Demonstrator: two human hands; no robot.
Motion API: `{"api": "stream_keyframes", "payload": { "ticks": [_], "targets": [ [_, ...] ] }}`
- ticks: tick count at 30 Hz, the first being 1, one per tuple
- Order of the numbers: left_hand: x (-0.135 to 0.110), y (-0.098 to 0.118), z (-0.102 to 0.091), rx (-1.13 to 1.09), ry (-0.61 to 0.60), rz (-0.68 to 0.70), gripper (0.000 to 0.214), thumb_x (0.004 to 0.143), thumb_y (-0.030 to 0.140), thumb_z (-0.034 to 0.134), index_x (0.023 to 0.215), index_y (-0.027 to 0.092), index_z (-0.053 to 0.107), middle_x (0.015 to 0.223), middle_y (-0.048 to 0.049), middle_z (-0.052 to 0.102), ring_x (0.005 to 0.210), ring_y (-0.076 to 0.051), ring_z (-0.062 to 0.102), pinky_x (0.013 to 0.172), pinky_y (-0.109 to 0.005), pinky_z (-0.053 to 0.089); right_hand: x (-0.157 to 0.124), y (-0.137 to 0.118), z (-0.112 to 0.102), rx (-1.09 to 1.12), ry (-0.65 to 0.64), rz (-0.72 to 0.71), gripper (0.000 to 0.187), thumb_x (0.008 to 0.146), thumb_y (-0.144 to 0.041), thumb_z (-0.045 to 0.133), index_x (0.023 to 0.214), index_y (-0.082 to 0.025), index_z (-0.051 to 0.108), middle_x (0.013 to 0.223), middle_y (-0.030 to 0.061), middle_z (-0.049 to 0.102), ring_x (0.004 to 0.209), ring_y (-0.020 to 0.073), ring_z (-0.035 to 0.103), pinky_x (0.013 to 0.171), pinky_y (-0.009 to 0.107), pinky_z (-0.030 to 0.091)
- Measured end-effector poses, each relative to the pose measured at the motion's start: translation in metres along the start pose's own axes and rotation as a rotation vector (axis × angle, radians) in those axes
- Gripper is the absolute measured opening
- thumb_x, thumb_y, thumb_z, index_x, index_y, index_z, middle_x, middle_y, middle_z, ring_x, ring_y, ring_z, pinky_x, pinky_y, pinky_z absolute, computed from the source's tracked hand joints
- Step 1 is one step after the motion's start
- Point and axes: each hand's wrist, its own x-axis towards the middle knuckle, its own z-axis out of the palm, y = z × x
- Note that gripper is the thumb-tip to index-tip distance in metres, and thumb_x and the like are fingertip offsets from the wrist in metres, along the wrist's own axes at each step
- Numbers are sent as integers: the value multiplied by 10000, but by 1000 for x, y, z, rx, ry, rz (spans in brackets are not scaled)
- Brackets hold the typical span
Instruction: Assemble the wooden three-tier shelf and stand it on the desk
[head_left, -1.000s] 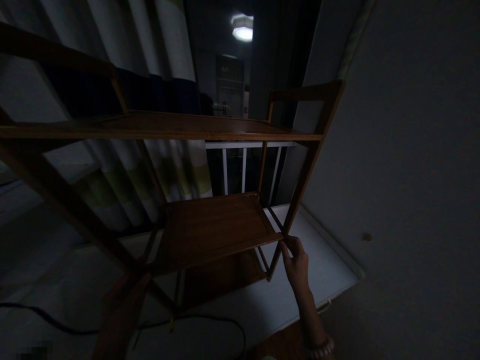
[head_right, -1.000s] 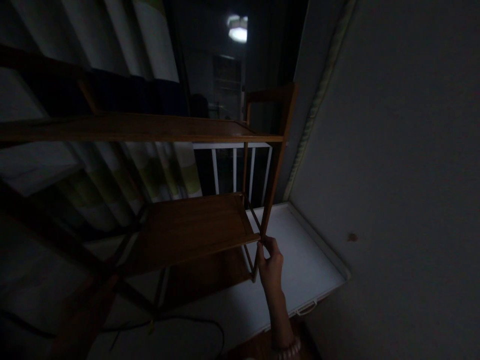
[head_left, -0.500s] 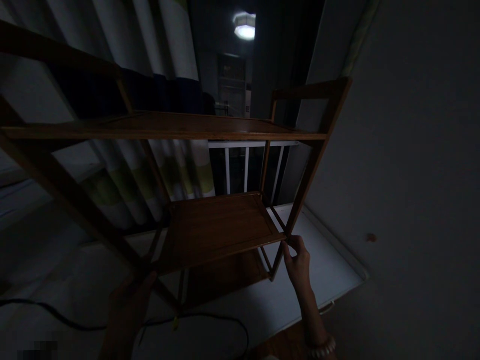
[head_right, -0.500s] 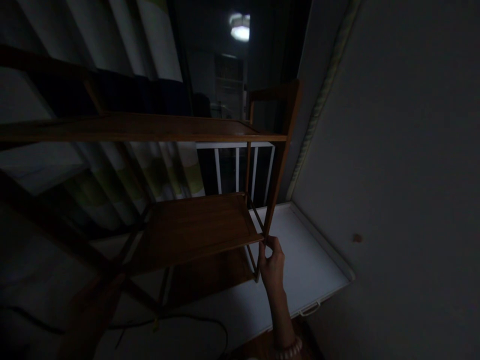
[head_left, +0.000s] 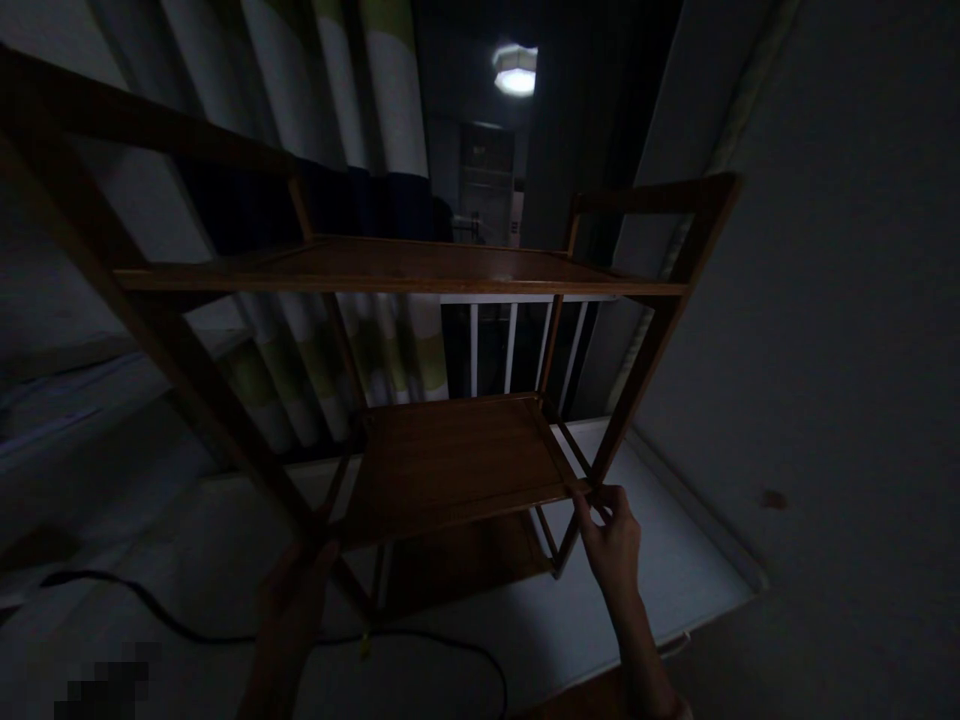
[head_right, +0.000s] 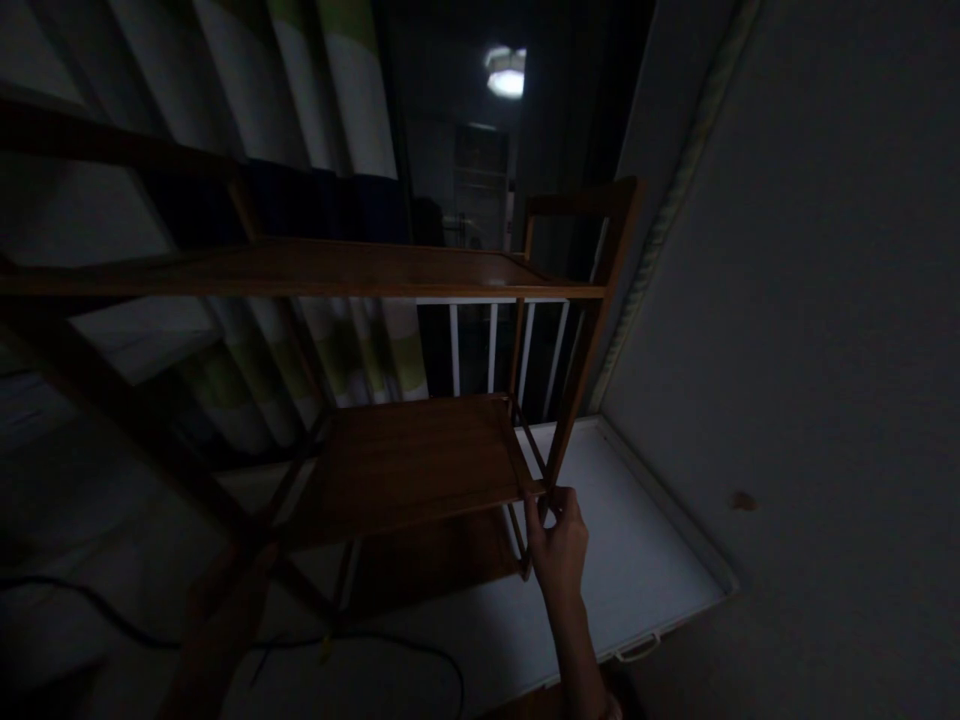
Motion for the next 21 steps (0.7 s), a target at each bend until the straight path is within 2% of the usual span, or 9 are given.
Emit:
{"api": "stream_keyframes", "payload": {
  "ticks": [6, 12, 21],
  "targets": [
    [-1, -11, -4, 23, -61, 4, 537, 647, 536, 578, 1041, 172, 604, 1011, -77, 624, 1041, -259, 527, 952, -390, 407, 4, -8, -1, -171, 2, -12, 491, 746, -553, 496, 1013, -141, 493, 872, 101, 624, 744, 214, 615, 633, 309, 481],
    [-3, -18, 1, -49, -2, -7, 552, 674, 526, 566, 1100, 173, 569, 1025, -83, 614, 1064, -257, 515, 952, -375, 410, 5, -9, -3, -249, -22, -51, 419, 781, -554, 444, 892, -156, 516, 811, 88, 625, 663, 198, 610, 589, 285, 467],
    [-6, -26, 2, 21, -60, 16, 561, 732, 525, 489, 1188, 198, 488, 1156, -85, 553, 1150, -256, 453, 1022, -408, 328, 3, -8, 2, -353, -48, -106, 414, 820, -558, 331, 874, -197, 526, 787, 61, 641, 609, 206, 619, 505, 291, 440]
  ]
}}
